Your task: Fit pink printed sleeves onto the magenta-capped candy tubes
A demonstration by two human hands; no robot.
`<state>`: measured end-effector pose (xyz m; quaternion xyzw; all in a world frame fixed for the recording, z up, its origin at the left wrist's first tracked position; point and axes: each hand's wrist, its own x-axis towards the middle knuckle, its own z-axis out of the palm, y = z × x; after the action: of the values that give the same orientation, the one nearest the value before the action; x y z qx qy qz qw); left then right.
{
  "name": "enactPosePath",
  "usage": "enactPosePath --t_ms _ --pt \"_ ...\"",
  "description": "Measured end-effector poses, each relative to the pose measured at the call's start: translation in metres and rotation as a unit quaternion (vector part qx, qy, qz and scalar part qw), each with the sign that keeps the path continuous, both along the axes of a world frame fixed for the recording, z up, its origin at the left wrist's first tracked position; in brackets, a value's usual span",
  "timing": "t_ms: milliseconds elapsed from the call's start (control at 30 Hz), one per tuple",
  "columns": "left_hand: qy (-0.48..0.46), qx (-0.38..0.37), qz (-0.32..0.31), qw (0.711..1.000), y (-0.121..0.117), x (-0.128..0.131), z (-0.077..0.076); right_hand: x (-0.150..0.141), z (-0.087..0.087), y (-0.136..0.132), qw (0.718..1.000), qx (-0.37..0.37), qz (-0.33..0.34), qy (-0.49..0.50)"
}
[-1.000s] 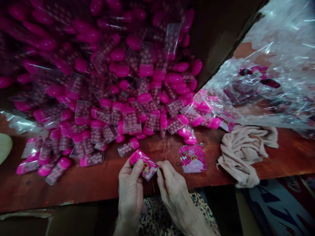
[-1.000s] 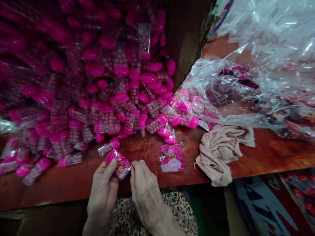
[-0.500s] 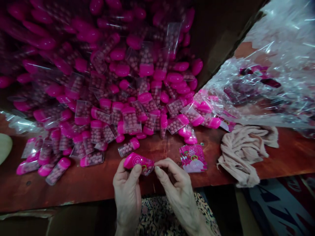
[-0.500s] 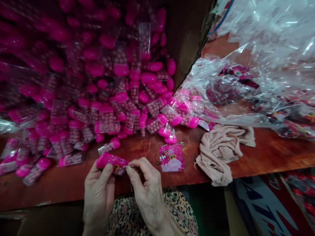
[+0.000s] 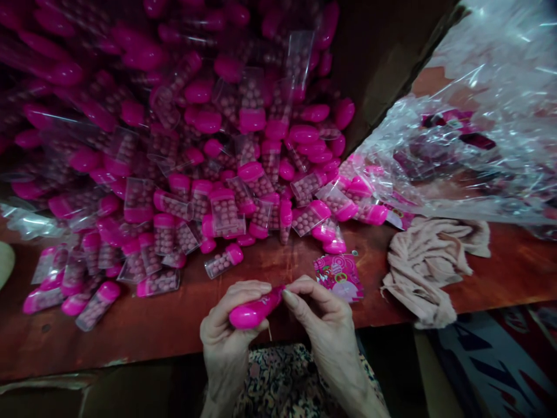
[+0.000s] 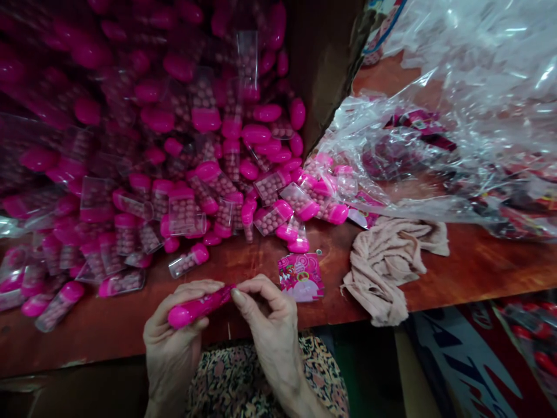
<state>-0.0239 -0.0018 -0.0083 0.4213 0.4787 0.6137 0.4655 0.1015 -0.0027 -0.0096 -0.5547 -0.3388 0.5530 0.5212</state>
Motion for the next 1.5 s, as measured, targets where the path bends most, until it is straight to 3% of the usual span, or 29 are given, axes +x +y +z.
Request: enactPosePath --t_ms 200,367,533,733,1000,1200,1500 --pt "0.042 0.025 -0.011 0.999 0.006 0.001 0.012 0.008 0.008 0.003 0.999 -0.007 0.031 -0.001" --pt "0.036 0.026 -0.025 0.999 0.005 0.002 0.008 0.011 0.007 0.002 0.997 0.003 0.061 -0.039" --pt "-0.101 -0.073 -0.009 0.992 0.000 0.003 0.001 0.008 0.001 0.000 0.985 0.070 0.005 -0.156" --pt "-0.191 -0.204 0.090 0.956 0.002 0.009 0.005 0.013 0.009 0.003 0.951 0.197 0.063 -0.232" --pt "-0.228 -0.264 0.072 0.934 0.003 0.010 0.005 0.012 0.001 -0.001 0.928 0.258 0.125 -0.237" --pt "-0.255 -0.282 0.071 0.922 0.005 0.013 0.003 0.005 -0.001 0.001 0.903 0.299 0.091 -0.297" --pt "-0.255 -0.283 0.083 0.921 0.007 0.012 0.007 -0.002 0.000 -0.001 0.893 0.278 0.053 -0.351"
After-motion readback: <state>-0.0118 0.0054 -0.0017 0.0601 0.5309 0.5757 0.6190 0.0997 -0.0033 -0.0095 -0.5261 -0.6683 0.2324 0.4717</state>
